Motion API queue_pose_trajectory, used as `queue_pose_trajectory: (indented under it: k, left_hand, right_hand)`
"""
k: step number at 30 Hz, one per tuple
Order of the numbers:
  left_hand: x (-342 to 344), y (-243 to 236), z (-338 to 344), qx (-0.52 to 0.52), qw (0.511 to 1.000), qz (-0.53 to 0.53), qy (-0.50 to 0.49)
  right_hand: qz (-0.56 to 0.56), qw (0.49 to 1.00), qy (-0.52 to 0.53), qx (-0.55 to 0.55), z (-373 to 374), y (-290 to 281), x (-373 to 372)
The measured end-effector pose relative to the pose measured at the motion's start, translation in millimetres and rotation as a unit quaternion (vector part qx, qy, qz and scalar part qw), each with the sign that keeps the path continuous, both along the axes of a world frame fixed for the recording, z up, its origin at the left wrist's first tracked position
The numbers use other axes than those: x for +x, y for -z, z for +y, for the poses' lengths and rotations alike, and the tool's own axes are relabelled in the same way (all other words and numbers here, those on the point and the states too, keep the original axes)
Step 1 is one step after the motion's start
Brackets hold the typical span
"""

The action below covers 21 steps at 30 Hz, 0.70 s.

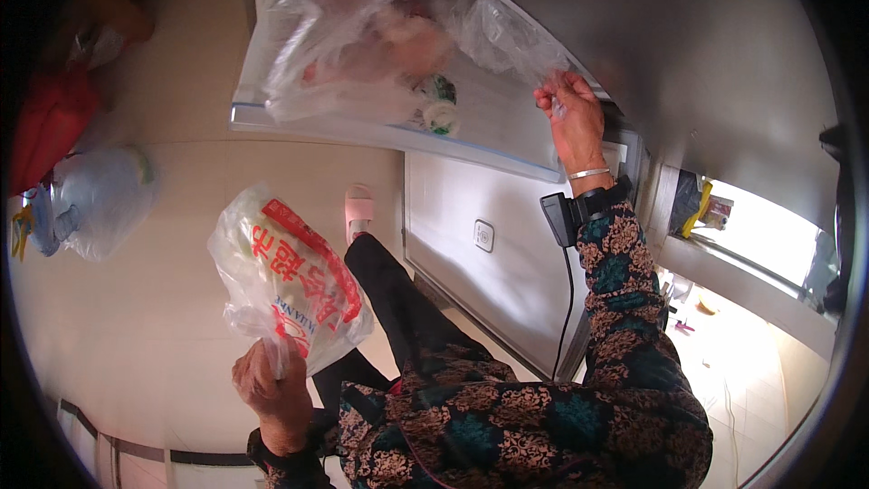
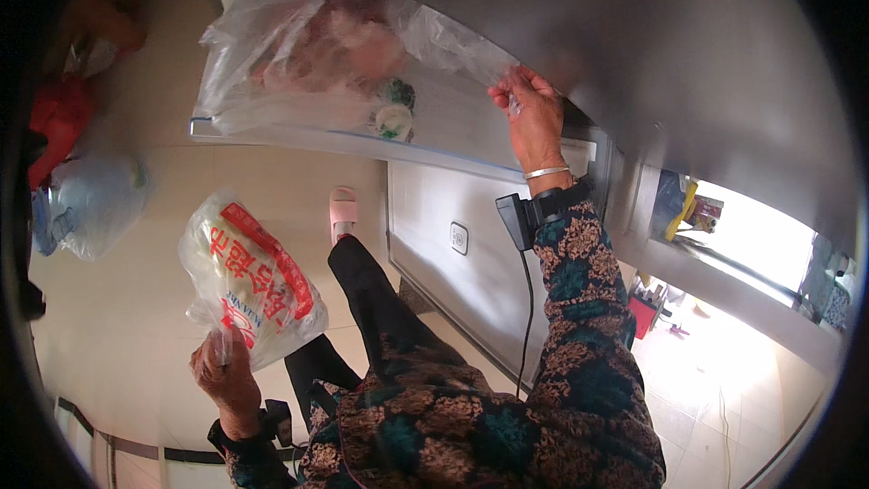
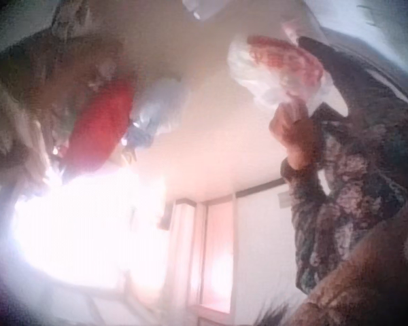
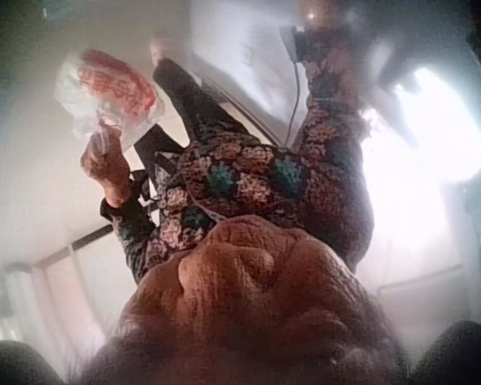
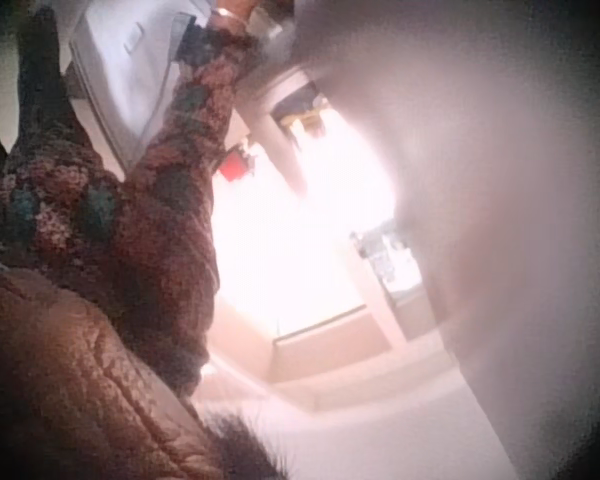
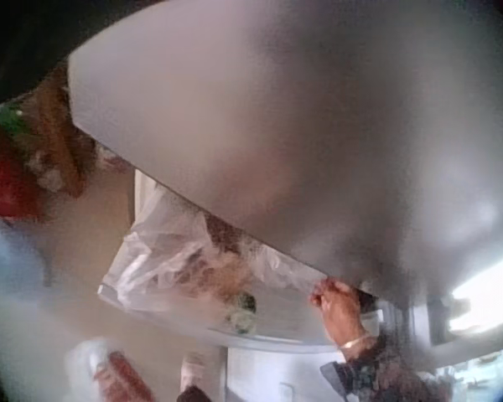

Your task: The person opens the refrigerator freezer and main compartment, then moves several plastic bags containing food items between shelves. They rearrange the bags to create space and place some items back into the freezer.

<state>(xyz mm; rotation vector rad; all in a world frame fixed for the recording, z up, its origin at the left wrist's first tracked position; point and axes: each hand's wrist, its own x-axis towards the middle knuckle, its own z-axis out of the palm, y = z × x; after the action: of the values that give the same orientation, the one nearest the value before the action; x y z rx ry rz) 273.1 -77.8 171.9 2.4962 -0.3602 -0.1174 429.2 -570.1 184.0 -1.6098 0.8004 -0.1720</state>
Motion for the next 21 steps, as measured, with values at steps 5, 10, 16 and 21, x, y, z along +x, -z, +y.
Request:
queue_pose_trajectory:
  k: [5,10,16,21]
  left_hand:
    - [18.6,-6.3,-3.2,-0.032,0.997,0.067,0.027]
    - [33.3,17.9,-3.7,-0.037,0.997,0.051,0.042]
    - [25.9,33.9,-4.7,-0.035,0.997,0.066,0.022]
    - [16.5,27.4,-8.1,-0.057,0.994,0.092,-0.022]
  right_hand:
    - [0.020,0.999,0.025,-0.018,1.0,-1.6,-16.8]
    - [0.053,0.993,0.030,-0.099,-11.3,3.3,-24.8]
    - [0.093,0.974,-0.015,-0.206,-25.1,5.4,-46.1]
    - [0.140,0.938,-0.052,-0.314,-30.6,10.2,-72.1]
